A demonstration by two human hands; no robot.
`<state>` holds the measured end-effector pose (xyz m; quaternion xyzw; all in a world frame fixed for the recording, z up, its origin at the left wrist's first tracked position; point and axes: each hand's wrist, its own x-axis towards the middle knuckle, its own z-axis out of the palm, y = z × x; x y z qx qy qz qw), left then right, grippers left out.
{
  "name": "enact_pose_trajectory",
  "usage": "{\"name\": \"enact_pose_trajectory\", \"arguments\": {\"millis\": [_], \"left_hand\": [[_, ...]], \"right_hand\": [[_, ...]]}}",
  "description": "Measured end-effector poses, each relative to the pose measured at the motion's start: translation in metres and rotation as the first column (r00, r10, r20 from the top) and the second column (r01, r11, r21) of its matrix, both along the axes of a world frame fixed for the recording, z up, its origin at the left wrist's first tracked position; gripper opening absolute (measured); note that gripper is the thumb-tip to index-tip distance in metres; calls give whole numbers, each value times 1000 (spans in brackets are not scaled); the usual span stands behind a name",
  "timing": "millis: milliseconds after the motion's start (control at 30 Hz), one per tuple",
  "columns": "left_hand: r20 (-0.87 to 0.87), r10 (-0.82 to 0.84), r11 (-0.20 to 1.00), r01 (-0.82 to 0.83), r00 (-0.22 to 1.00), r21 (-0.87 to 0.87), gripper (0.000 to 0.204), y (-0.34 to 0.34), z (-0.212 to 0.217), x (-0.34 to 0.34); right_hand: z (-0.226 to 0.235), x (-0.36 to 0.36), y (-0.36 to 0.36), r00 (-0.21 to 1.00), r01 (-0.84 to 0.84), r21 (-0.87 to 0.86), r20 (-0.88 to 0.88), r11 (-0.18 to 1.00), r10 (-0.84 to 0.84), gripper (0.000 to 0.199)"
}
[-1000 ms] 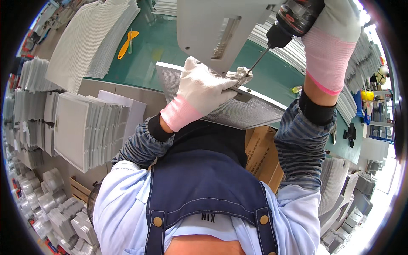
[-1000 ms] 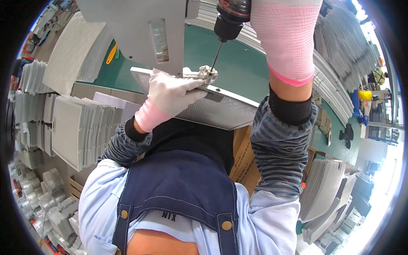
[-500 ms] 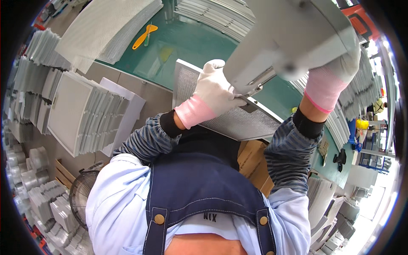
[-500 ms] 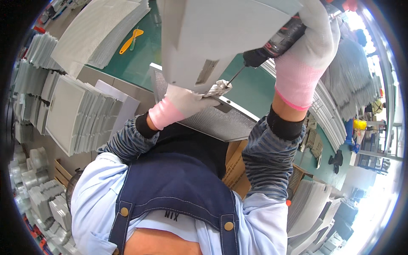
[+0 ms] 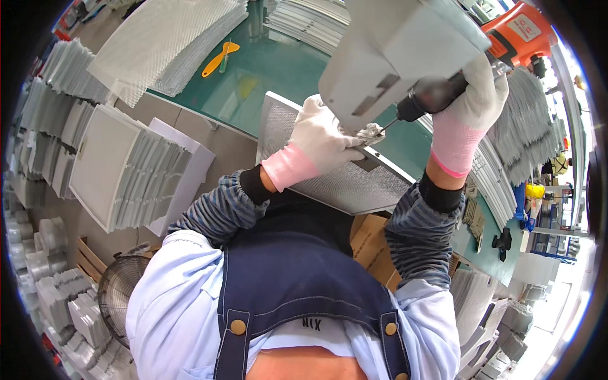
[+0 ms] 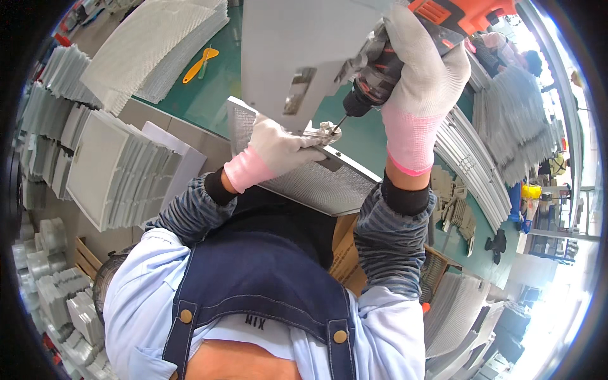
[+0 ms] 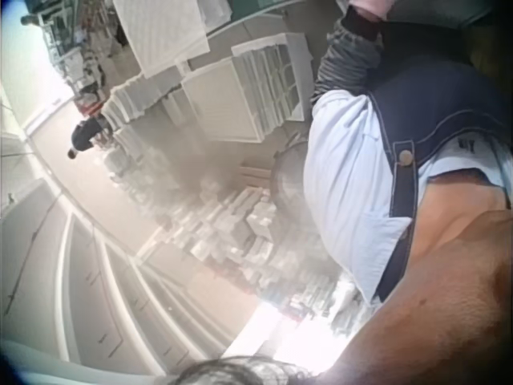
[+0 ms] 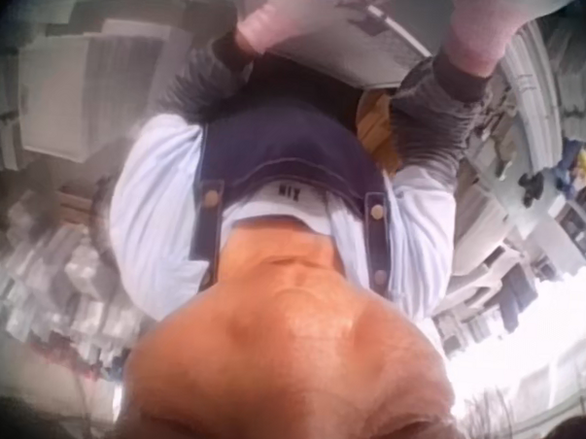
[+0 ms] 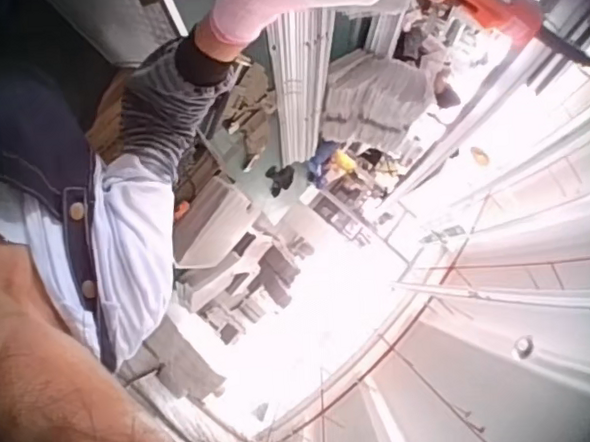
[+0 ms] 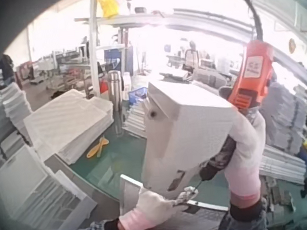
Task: Assembling mesh air filters by fitting mesh into metal frames and using a drill to secure components.
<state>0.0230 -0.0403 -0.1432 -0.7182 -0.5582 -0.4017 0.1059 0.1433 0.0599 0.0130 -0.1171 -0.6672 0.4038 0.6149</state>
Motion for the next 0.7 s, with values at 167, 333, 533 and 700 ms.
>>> {"name": "enact_pose_trajectory", "arguments": {"millis": [167, 333, 533, 700], "left_hand": [[-31, -6, 999, 8, 1000, 50, 32, 4, -5, 2], [104, -61, 998, 63, 993, -15, 49, 4, -12, 3], [101, -54, 993, 42, 993, 112, 55, 3, 9, 3], [-37, -20, 999, 21, 999, 36, 42, 4, -9, -9]], "right_hand": [[-1, 4, 5, 992, -128, -122, -31, 984, 125, 19], [-6, 0, -2, 977, -192, -84, -106, 978, 183, 22], [-29, 18, 28, 983, -171, 188, 94, 967, 156, 23], [-30, 12, 50, 833, -19, 713, 399, 701, -382, 29]]}}
